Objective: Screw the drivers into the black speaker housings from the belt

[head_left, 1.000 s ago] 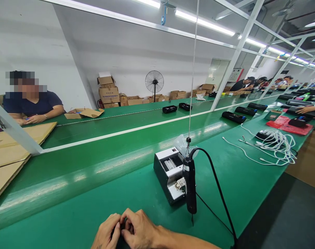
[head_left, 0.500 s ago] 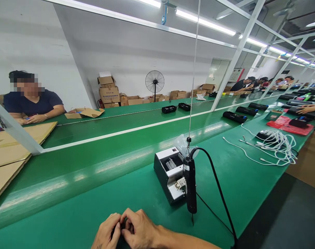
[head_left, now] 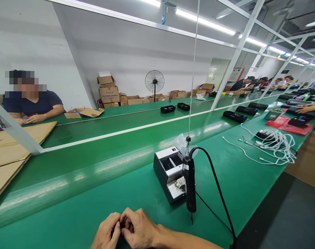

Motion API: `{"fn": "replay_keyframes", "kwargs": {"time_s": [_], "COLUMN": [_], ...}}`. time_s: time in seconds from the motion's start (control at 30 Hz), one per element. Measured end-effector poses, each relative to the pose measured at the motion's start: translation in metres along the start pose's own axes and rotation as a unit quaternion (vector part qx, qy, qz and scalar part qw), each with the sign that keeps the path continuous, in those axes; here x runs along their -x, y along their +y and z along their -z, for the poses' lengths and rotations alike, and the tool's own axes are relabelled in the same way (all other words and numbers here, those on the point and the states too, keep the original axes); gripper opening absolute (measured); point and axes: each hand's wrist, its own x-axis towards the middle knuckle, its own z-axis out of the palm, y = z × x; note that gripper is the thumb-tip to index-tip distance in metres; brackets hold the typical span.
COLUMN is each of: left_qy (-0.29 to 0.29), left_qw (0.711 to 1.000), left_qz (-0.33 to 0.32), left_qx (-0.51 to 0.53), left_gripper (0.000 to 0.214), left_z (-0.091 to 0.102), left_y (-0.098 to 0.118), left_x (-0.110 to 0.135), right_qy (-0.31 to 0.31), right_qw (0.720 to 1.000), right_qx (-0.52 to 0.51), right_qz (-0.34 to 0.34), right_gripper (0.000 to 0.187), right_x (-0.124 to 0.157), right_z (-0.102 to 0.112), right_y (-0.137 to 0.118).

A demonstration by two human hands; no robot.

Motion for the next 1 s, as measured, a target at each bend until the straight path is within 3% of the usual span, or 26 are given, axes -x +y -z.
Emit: {"fn": "replay_keyframes", "kwargs": {"time_s": [0.23, 0.67, 1.0], "left_qy": [0.006, -0.042, -0.035], "left_qw": [1.0, 0.997, 0.998], "left_qz": [-0.004, 0.058, 0.05], "left_qx": [-0.007, 0.031, 0.032], "left_gripper": [0.026, 0.054, 0.054], "left_z": [-0.0018, 0.0034, 0.0017], "left_y": [-0.0045, -0.001, 0.0005], "left_x": [0.0012, 0.0044, 0.002], "right_qy": [0.002, -0.011, 0.0], "right_qw": [1.0, 1.0, 1.0], "right_qx": [-0.006, -0.003, -0.012], "right_qz": [0.001, -0.008, 0.001], "right_gripper": [0.033, 0.026, 0.026], "right_x": [0.001, 0.002, 0.0022], "right_z": [-0.0002, 0.001, -0.0009], "right_y": [-0.0002, -0.0016, 0.0]}}
